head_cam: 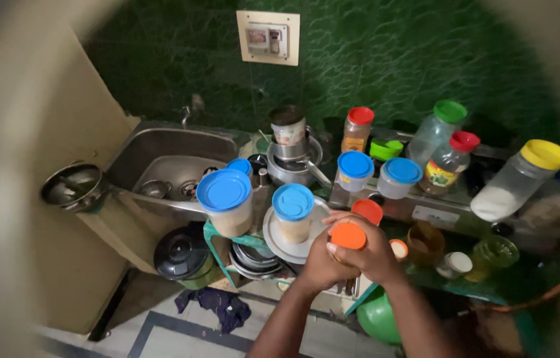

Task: The person opens and closes various kitchen storage jars and spice containers, twisting lids on and off, and places the secured containers onto the wall shelves. They handle a large brown-lidded canister, a green-lidded jar, a blue-lidded container, small white bottles, and an orange-lidded jar one at a time.

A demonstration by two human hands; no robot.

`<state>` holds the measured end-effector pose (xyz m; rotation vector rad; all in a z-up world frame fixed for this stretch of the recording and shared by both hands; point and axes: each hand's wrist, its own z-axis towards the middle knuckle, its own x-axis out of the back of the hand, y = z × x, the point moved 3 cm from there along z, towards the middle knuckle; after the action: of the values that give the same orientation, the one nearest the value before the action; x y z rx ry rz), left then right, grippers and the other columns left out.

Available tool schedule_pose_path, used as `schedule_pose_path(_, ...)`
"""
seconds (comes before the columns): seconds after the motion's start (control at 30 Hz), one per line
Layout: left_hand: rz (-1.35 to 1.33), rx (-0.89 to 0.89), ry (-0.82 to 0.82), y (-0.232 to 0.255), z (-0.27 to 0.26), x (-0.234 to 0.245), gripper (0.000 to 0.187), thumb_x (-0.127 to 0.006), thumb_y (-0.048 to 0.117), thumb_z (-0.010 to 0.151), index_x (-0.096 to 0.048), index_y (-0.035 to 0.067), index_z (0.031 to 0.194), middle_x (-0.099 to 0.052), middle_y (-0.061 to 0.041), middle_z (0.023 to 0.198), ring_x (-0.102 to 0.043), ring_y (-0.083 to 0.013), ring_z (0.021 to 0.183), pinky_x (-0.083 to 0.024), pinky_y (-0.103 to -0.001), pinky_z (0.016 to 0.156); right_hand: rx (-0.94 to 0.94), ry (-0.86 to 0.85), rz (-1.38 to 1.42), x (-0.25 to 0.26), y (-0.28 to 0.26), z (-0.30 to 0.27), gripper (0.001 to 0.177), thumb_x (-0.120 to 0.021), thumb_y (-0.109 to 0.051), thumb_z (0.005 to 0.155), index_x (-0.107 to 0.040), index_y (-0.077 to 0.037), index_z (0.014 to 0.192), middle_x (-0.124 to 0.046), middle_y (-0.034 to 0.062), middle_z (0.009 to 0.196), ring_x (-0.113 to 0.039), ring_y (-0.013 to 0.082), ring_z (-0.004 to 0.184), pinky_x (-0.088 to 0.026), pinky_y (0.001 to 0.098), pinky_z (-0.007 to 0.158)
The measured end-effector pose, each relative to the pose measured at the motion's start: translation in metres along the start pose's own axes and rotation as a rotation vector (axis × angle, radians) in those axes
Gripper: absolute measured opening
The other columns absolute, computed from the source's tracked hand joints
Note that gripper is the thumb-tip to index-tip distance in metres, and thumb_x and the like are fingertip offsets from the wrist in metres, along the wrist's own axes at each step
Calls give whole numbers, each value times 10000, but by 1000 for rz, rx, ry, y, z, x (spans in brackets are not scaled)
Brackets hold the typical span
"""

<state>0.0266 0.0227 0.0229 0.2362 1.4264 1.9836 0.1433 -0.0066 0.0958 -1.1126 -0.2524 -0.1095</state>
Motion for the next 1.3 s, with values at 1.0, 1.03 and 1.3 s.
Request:
schedule_pose_path(1.0, 169, -93, 450, 19, 29, 15, 650, -765, 176, 929, -372, 36, 1427, -439, -127, 1341, -524, -236, 1232, -484, -347, 1027, -598, 27, 119, 40, 78, 14, 655, -742, -166, 864, -532, -78, 1478, -678, 114, 1229, -641, 176, 1073, -523, 328, 905)
schedule_pose_path(1.03, 332, -112, 455, 13, 26, 17, 633, -788, 127, 922, -419, 14, 1424, -420, -139, 1342, -509, -250, 1248, -484, -362, 1039, -594, 42, 80, 38, 94, 13, 644, -744, -161, 879, -532, -69, 1480, -661, 113, 1245, -628, 165, 1094, -517, 324, 918)
schedule_pose_path(1.3, 295, 136, 503, -74, -4, 46, 672, -791, -80, 766, -540, 21, 1381, -521, -133, 1316, -614, -240, 1267, -568, -377, 950, -680, 53, -90, 16, 175, -24, 700, -730, -98, 862, -451, -62, 1503, -640, 99, 1349, -626, 187, 1115, -526, 336, 934)
